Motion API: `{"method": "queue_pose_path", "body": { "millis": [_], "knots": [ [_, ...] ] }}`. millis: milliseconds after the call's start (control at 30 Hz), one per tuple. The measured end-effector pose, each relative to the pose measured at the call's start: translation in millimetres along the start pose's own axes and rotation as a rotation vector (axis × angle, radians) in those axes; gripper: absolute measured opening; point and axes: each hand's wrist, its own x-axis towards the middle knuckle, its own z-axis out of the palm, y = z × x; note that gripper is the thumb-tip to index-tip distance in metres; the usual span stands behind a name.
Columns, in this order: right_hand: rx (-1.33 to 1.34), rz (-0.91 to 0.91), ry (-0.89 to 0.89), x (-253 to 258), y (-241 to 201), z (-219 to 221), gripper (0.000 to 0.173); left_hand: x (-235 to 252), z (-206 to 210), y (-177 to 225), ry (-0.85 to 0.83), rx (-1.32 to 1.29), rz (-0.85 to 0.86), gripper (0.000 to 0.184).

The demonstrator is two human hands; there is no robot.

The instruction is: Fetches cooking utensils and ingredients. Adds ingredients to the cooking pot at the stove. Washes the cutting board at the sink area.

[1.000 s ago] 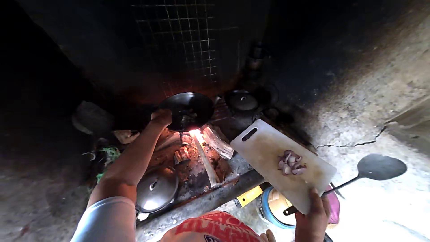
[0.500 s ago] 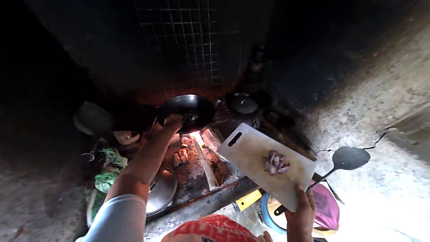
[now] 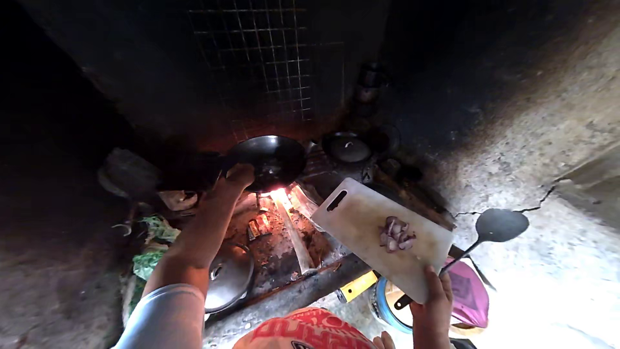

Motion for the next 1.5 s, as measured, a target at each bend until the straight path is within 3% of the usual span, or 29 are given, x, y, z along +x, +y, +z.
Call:
{"method": "queue_pose_path", "body": {
  "millis": [200, 433, 700, 1167, 1300, 1400, 1500],
  "knots": [
    [-0.016, 0.03, 0.004, 1.4, 4.3, 6.0, 0.027, -52.5, -20.2, -33.2, 0.134, -0.036, -0.016, 0.034],
    [-0.005, 0.051, -0.007, 0.3, 10.9, 15.3, 0.022, -88.1, -12.9, -49.3, 0.033, 0.021, -0.067, 0.027],
    [-0.004, 0.073, -0.042, -10.1, 12.7, 15.5, 0.028, -46.2, 20.5, -40.4, 0.049, 0.043, -0.125, 0.031],
    [-0.028, 0.052, 0.001, -23.2, 5.7, -6.1, 0.029, -57.9, 13.4, 10.0, 0.016, 0.105, -0.039, 0.032],
    [-0.007, 0.056, 0.011, -26.7, 5.6, -7.4, 0.028, -51.0, 12.3, 0.7, 0.072, -0.033, -0.052, 0.034],
    [0.024, 0.051, -0.01, -28.8, 7.6, -8.9, 0.025, -71.7, 2.4, -10.8, 0.266, -0.239, -0.067, 0.037],
    [0.028, 0.068, -0.029, -31.4, 10.8, -9.2, 0.025, -103.1, 24.2, -21.2, 0.396, -0.361, -0.049, 0.044]
  ]
}}
